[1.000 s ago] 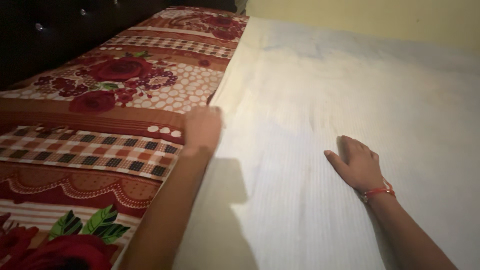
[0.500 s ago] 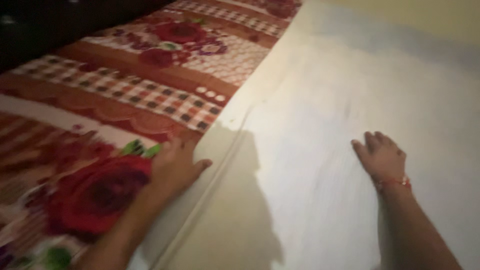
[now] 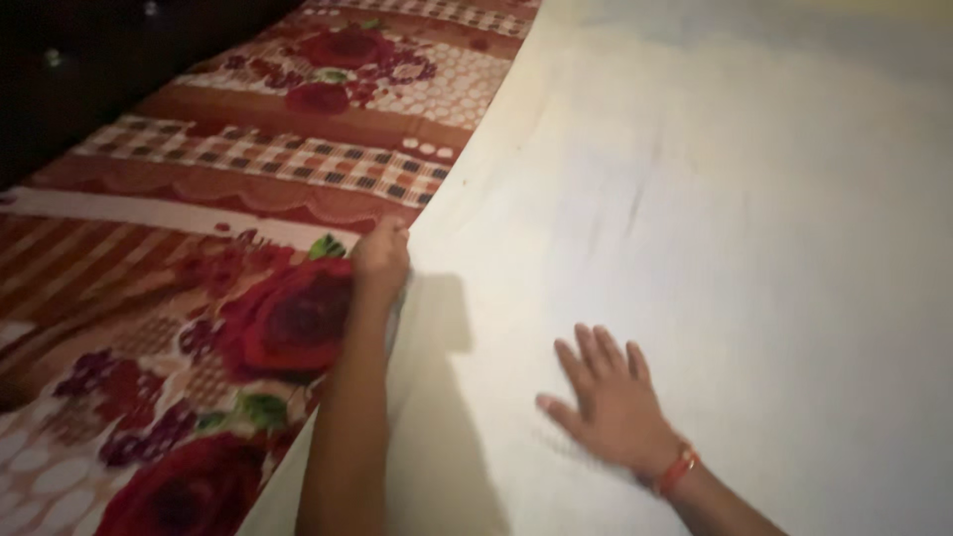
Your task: The person spreads a white fitted sheet over a mattress, smoothing the surface and tucking the edges under the mattress. The person moves around the bed to adjust the sheet on all sides.
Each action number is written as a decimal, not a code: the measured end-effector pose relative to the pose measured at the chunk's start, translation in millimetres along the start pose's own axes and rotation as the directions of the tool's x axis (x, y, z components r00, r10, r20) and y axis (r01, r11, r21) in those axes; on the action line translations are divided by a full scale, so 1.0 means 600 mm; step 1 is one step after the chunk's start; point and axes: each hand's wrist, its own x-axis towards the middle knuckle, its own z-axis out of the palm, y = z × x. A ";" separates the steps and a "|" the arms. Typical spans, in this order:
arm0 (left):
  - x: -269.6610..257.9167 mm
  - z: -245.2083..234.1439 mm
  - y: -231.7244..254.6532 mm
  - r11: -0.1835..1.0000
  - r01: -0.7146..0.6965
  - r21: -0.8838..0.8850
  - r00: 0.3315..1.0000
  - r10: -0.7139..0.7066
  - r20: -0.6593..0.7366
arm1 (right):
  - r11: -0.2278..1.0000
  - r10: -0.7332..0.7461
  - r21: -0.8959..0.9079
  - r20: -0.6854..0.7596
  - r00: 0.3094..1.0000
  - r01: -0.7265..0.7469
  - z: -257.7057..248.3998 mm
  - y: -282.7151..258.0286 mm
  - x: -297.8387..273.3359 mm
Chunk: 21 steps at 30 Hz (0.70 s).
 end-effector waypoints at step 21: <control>-0.253 -0.377 0.192 0.775 0.033 0.631 0.817 -0.385 0.430 | 0.970 0.233 0.060 0.057 0.971 -0.236 -0.024 -0.055 -0.027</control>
